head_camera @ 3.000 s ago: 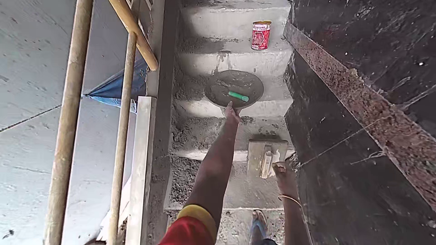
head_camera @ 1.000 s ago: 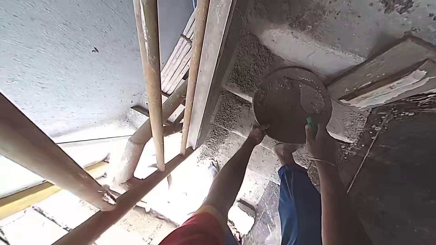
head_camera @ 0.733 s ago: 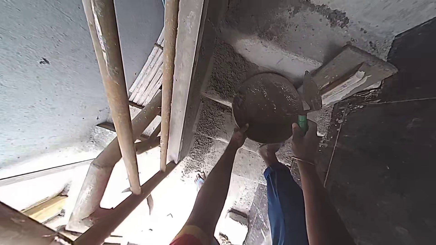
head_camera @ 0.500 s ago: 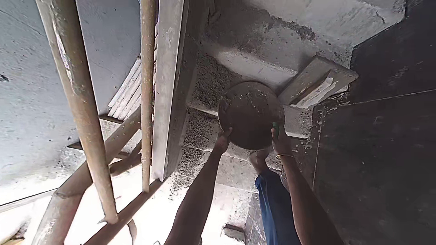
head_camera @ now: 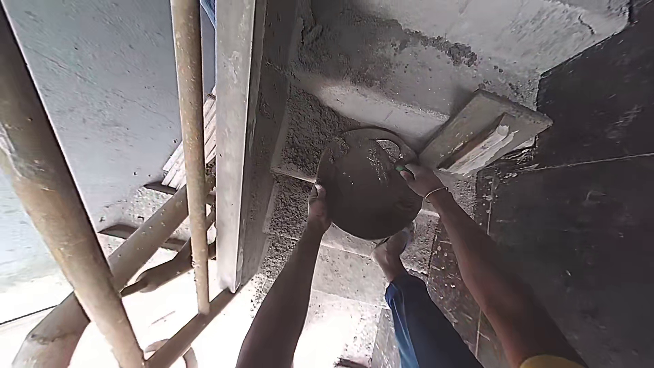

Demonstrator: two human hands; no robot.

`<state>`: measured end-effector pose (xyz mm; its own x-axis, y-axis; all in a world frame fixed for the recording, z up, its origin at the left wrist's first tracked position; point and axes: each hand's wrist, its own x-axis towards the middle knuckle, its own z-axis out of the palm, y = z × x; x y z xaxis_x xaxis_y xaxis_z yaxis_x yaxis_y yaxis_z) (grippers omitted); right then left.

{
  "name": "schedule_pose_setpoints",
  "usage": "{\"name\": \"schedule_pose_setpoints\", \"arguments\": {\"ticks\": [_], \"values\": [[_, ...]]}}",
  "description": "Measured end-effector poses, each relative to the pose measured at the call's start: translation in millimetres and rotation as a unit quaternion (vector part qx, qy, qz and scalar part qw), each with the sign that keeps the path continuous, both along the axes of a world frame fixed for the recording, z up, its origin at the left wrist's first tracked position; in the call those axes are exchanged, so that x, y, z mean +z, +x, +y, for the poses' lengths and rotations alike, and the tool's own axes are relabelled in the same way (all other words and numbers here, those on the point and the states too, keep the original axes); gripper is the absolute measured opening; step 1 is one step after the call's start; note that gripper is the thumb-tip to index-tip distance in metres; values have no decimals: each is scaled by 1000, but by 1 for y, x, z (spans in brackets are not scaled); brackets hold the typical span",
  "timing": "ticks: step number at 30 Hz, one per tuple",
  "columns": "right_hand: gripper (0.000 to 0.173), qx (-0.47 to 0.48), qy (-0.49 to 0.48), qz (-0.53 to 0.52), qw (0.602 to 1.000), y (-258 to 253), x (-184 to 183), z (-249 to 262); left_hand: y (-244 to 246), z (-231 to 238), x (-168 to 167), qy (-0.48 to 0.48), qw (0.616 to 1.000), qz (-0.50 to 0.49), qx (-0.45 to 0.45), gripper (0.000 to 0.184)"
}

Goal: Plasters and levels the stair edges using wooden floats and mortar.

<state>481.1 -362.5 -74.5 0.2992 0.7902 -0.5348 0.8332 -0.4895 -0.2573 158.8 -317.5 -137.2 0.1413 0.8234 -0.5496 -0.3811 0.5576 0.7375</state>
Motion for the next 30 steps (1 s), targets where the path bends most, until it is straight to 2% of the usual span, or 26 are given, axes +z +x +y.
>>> {"name": "schedule_pose_setpoints", "arguments": {"ticks": [3,5,8,10,12,16,18,20,21,23,26,28,30], "values": [[43,86,-41,-25,995,4,23,4,2,15,13,-17,1000,3,-9,39],[44,110,-8,-43,993,8,36,3,1,25,16,-16,1000,3,-17,37],[44,56,58,-82,993,14,39,9,-3,39,15,-7,999,-13,-33,36],[42,20,38,-125,991,14,32,25,-6,44,12,7,999,-18,-42,36],[40,21,33,-111,993,12,17,41,-8,51,4,23,998,-11,-56,34],[36,155,32,-39,987,-15,-5,70,-10,71,-1,23,995,7,-98,34],[39,240,16,-38,970,-25,-3,73,-10,77,2,16,994,19,-109,34],[42,274,22,-53,960,-22,13,57,-11,78,3,17,993,11,-116,33],[43,246,32,-63,967,-19,23,41,-10,76,2,15,993,8,-114,34],[42,103,29,-100,989,-16,46,12,-11,70,4,10,995,5,-100,35],[49,-97,-81,-158,979,-19,58,-24,-9,56,6,7,997,6,-77,36],[49,-138,-106,-112,978,-30,43,-42,-4,45,7,-5,999,15,-42,36],[48,-120,-104,-60,985,-50,34,-48,-1,34,8,-5,1000,18,-12,35]]}}
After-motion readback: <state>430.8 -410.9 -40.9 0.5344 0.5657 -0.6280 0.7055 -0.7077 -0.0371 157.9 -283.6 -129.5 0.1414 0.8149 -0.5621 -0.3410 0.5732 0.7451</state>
